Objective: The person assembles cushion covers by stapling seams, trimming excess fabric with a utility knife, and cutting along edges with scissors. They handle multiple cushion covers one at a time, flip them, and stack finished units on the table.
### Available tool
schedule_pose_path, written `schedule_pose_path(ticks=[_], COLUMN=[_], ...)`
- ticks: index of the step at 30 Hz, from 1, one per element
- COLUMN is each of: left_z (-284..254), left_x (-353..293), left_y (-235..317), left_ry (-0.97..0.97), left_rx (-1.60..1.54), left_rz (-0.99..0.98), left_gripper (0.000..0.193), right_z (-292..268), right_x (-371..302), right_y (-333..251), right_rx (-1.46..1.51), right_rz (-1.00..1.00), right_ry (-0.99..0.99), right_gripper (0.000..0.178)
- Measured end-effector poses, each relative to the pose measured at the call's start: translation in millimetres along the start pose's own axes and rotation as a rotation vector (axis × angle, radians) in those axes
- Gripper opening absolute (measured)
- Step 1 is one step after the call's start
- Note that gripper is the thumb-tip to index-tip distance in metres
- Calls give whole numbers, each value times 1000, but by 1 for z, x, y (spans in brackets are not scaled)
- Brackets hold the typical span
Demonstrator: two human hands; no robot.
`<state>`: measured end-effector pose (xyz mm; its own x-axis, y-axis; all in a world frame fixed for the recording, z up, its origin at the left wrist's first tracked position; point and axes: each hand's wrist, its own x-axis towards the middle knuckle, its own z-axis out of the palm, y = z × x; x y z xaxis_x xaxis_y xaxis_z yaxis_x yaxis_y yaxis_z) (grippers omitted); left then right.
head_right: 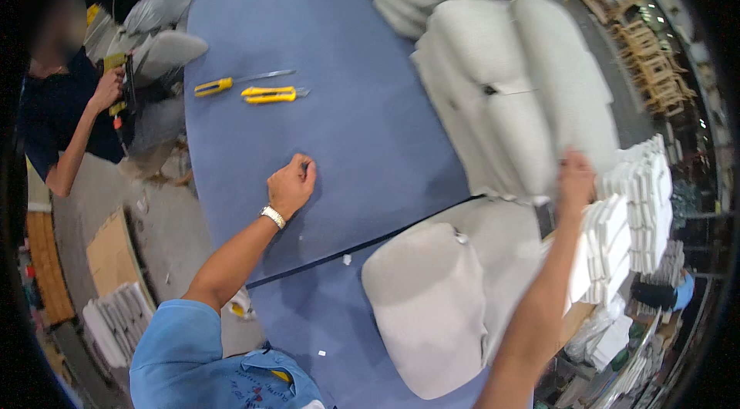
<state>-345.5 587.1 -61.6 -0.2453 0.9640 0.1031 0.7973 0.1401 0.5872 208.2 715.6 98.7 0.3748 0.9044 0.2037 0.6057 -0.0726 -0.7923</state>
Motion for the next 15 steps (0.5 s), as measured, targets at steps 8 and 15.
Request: schedule_pose_path(ticks=[8,15], left_z=[-9,1], left_x=[7,-104], left_y=[-5,72], left_ry=[-17,-777], left_rx=[-11,-1590], left_rz=[-35,-514], left_gripper=[26,62], right_z=[-32,-207], right_x=[-252,-554], right_y=[-137,-170], right_rx=[227,-55], right_rz=[163,179], right_ry=[82,78], right_gripper=[43,42])
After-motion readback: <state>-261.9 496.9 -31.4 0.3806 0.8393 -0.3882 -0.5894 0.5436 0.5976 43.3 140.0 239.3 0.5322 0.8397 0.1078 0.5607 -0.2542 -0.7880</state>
